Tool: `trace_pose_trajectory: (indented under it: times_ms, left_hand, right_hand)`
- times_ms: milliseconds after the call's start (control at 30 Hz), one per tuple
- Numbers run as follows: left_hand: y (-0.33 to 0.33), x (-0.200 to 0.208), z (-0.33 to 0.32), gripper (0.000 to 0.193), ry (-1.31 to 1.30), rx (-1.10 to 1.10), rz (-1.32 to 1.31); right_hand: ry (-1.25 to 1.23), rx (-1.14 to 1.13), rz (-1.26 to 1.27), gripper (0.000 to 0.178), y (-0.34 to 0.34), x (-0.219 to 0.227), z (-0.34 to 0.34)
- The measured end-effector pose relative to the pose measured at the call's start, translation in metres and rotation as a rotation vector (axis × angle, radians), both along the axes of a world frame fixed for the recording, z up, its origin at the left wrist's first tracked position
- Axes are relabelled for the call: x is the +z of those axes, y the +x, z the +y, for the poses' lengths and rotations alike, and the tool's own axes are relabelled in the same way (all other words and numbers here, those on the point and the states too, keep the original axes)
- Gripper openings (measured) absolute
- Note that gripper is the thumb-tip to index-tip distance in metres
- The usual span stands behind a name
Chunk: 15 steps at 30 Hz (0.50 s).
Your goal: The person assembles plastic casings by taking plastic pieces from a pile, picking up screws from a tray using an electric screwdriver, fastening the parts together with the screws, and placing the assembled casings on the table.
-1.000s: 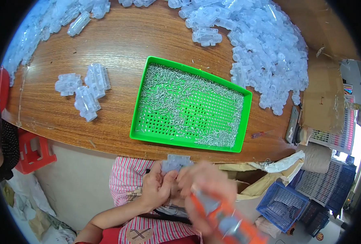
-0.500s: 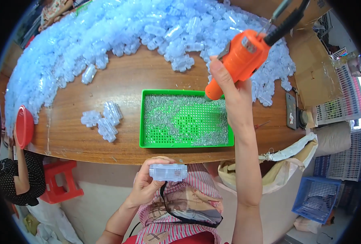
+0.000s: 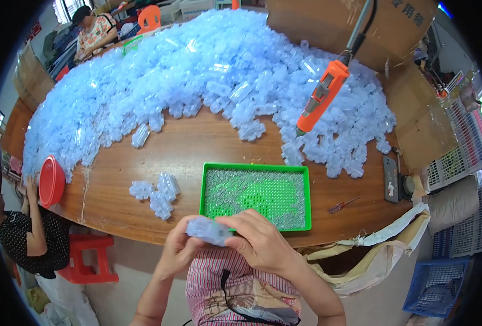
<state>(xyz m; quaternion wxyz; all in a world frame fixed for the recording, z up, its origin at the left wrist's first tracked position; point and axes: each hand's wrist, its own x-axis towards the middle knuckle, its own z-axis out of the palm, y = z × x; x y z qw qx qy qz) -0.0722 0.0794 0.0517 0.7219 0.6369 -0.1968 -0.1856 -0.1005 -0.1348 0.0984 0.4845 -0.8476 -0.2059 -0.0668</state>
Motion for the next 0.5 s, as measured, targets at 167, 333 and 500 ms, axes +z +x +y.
trace_pose_trajectory:
  times_ms: [167, 333, 500]
  left_hand:
    - [0.034, 0.015, 0.042, 0.042, 0.749, 0.141, -0.229]
    - [0.049, 0.007, 0.044, 0.041, 1.029, 0.105, -0.460]
    - [0.056, 0.007, 0.043, 0.039, 1.274, 0.285, -0.591]
  right_hand:
    - [-0.115, -0.294, 0.093, 0.031, 0.072, -0.008, -0.025]
    - [-0.566, -0.591, 0.100, 0.047, 0.166, -0.043, -0.067]
    - [-0.736, -0.640, 0.272, 0.079, 0.193, -0.056, -0.058]
